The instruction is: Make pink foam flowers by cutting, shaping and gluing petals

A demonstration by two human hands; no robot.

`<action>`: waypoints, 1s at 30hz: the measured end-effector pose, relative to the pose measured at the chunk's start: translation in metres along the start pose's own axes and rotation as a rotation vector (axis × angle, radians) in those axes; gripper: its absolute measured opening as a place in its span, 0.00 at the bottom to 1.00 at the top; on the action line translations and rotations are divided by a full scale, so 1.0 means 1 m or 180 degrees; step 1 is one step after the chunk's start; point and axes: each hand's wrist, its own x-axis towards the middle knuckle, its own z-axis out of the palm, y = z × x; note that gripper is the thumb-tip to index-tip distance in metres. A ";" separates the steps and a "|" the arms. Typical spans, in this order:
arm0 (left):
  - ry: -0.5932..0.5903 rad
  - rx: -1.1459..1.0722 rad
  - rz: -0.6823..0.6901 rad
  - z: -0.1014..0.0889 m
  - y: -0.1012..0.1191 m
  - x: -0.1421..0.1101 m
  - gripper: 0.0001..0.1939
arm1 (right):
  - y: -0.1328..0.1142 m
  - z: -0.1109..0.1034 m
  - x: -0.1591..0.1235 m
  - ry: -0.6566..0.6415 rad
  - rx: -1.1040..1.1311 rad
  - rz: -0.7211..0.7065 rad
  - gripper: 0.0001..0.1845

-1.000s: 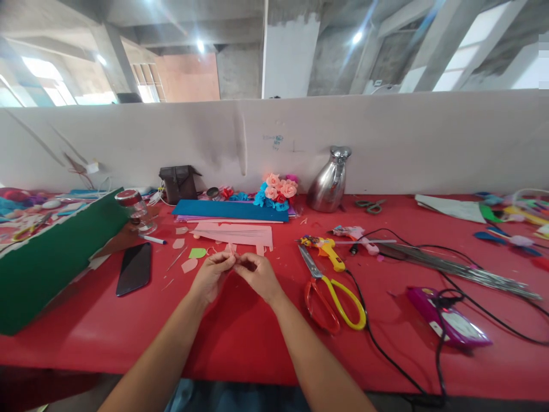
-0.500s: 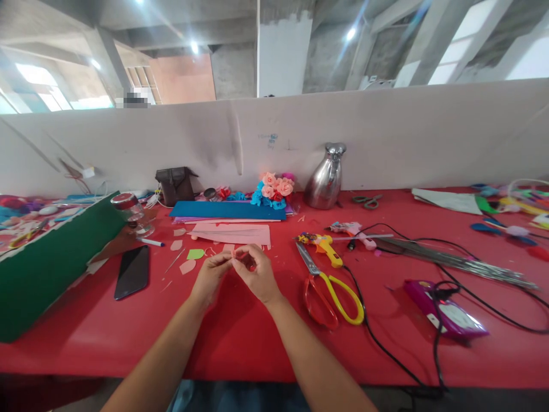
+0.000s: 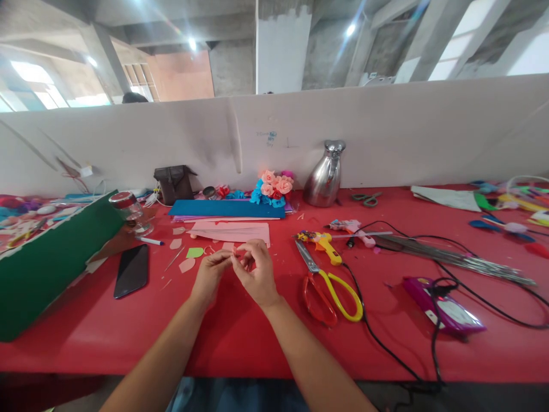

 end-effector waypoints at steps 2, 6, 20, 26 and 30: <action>0.0081 0.0055 0.0059 0.000 0.000 0.001 0.04 | -0.003 -0.001 0.000 0.0022 -0.0045 -0.0063 0.08; 0.0110 0.0291 0.0263 -0.001 -0.003 0.002 0.03 | -0.005 -0.003 0.001 0.0049 -0.0081 -0.0106 0.05; 0.0087 0.0427 0.0429 -0.002 -0.005 0.004 0.03 | -0.004 -0.005 0.001 0.0167 -0.0187 -0.0099 0.02; 0.0114 0.0314 0.0290 0.000 -0.001 0.002 0.03 | -0.001 -0.003 0.001 0.0029 -0.0087 0.0020 0.08; 0.0051 0.0263 0.0257 0.001 0.001 0.000 0.03 | 0.001 0.000 0.001 -0.0087 -0.0098 0.0090 0.06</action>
